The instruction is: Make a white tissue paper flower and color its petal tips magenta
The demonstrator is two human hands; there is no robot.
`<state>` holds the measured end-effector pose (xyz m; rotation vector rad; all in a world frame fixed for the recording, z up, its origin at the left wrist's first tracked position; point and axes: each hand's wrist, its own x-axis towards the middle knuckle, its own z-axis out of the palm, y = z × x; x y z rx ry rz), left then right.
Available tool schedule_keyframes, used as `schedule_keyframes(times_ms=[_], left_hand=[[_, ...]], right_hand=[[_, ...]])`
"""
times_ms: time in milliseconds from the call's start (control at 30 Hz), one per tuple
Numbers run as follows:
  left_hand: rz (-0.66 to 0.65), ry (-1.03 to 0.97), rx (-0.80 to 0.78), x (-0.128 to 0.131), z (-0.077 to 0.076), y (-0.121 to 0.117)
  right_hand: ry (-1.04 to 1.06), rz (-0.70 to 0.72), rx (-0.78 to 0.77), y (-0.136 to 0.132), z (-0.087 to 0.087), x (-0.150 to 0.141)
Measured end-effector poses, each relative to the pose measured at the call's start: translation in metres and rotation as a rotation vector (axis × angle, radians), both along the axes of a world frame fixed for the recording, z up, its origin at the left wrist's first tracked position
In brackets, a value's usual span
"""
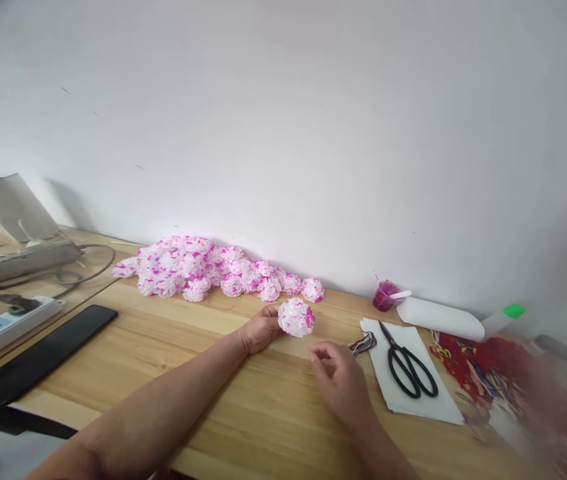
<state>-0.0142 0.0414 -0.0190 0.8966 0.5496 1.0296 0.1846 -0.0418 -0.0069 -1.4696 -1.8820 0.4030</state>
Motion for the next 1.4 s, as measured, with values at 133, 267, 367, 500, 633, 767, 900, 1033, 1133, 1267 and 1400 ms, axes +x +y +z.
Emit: schedule_keyframes(times_ms=[133,267,367,500,633,767,900,1033,1133,1267,1400], left_hand=[[0.129,0.038,0.048,-0.004,0.001,0.006],[0.242,0.065,0.076,-0.009,0.004,0.009],[0.292,0.082,0.084,-0.012,0.006,0.009],[0.349,0.1,0.068,-0.016,0.013,0.007],[0.458,0.105,0.046,-0.025,0.027,0.011],[0.625,0.135,0.045,-0.051,0.043,0.023],[0.757,0.246,0.013,-0.111,0.062,0.035],[0.964,0.38,-0.031,-0.197,0.092,0.044],[1.11,0.48,-0.093,-0.251,0.108,0.048],[1.207,0.587,-0.178,-0.285,0.108,0.053],[1.181,0.661,-0.222,-0.288,0.098,0.059]], right_hand=[[-0.154,0.122,0.133,-0.003,-0.016,-0.01],[-0.191,0.148,0.168,0.003,-0.019,-0.007],[-0.189,0.154,0.168,0.006,-0.02,-0.007],[-0.176,0.158,0.166,0.006,-0.021,-0.007],[-0.163,0.164,0.152,0.004,-0.02,-0.006],[-0.163,0.166,0.146,0.004,-0.018,-0.006],[-0.158,0.169,0.131,0.005,-0.018,-0.006],[-0.159,0.173,0.103,0.005,-0.018,-0.007],[-0.163,0.164,0.096,0.006,-0.019,-0.007],[-0.174,0.156,0.111,0.006,-0.019,-0.008],[-0.183,0.145,0.117,0.006,-0.019,-0.008]])
